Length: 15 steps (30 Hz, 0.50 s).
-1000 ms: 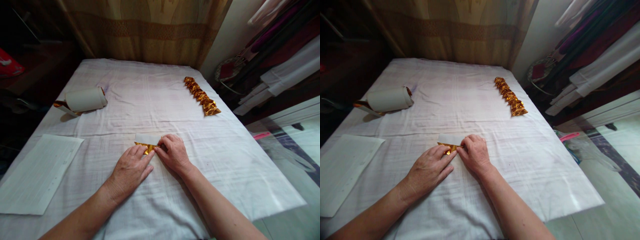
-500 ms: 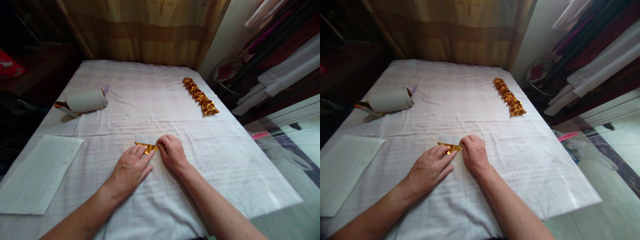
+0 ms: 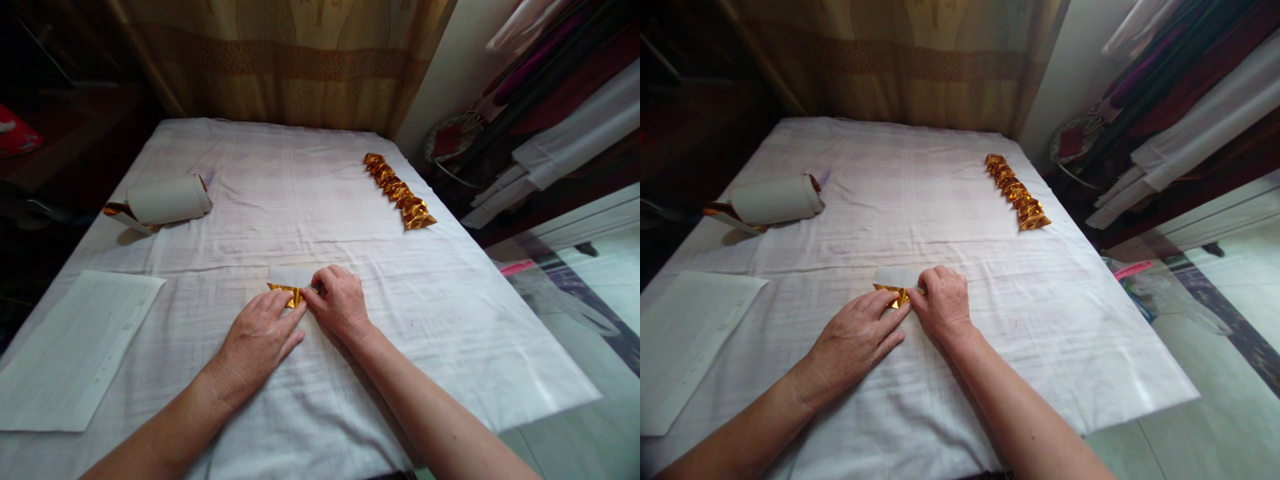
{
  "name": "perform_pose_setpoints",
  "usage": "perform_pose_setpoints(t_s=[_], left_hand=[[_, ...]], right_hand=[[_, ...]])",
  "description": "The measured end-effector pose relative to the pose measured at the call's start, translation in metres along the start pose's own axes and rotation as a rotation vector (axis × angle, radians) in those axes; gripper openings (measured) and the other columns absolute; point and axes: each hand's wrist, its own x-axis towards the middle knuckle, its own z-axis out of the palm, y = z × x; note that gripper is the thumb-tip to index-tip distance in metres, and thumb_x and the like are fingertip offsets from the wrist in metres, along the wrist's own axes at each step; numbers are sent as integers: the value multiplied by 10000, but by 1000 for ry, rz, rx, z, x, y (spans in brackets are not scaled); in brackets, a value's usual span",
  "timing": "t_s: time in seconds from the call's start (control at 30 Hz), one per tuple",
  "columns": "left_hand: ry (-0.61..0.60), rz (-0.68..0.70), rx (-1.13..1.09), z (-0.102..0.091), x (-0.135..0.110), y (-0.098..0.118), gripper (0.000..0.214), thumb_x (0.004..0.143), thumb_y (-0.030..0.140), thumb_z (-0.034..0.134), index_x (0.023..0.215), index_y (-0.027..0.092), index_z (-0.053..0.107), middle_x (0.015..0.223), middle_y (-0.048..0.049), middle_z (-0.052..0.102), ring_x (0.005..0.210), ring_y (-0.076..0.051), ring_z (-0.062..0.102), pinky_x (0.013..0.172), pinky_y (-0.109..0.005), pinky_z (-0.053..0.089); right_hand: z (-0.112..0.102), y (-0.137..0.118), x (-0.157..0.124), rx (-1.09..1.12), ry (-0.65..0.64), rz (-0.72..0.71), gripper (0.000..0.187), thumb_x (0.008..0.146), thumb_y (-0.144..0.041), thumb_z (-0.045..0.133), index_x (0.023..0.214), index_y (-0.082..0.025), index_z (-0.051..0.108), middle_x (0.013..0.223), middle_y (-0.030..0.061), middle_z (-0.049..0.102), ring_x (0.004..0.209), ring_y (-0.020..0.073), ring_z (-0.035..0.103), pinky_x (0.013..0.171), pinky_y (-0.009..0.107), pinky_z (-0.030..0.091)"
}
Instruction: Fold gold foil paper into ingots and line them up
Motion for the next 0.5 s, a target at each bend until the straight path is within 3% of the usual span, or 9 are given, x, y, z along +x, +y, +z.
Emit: perform_pose_setpoints(t_s=[0.27, 0.4, 0.5], left_hand=[[29, 11, -14, 0, 0, -2, 436, 858, 334, 693, 1264, 190, 620, 1213, -125, 635, 1117, -292, 574, 990, -449, 481], [39, -18, -68, 4, -1, -3, 427, 860, 329, 690, 1263, 206, 622, 1213, -107, 636, 1120, -287, 570, 990, -455, 484], [80, -45, -131, 9, 0, -6, 335, 899, 301, 633, 1226, 231, 641, 1172, -89, 653, 1080, -267, 586, 952, -449, 499]], right_hand=[[4, 8, -3, 10, 48, -56, 145, 928, -239, 560, 801, -212, 625, 811, 27, 647, 800, 188, 563, 723, 315, 340], [-1, 11, -14, 107, 113, -208, 156, 947, -232, 533, 867, -211, 666, 862, 42, 662, 845, 191, 576, 780, 316, 408], [-6, 10, -21, 101, 83, -313, 178, 958, -249, 531, 1004, -220, 700, 913, 55, 668, 856, 194, 575, 787, 322, 445]])
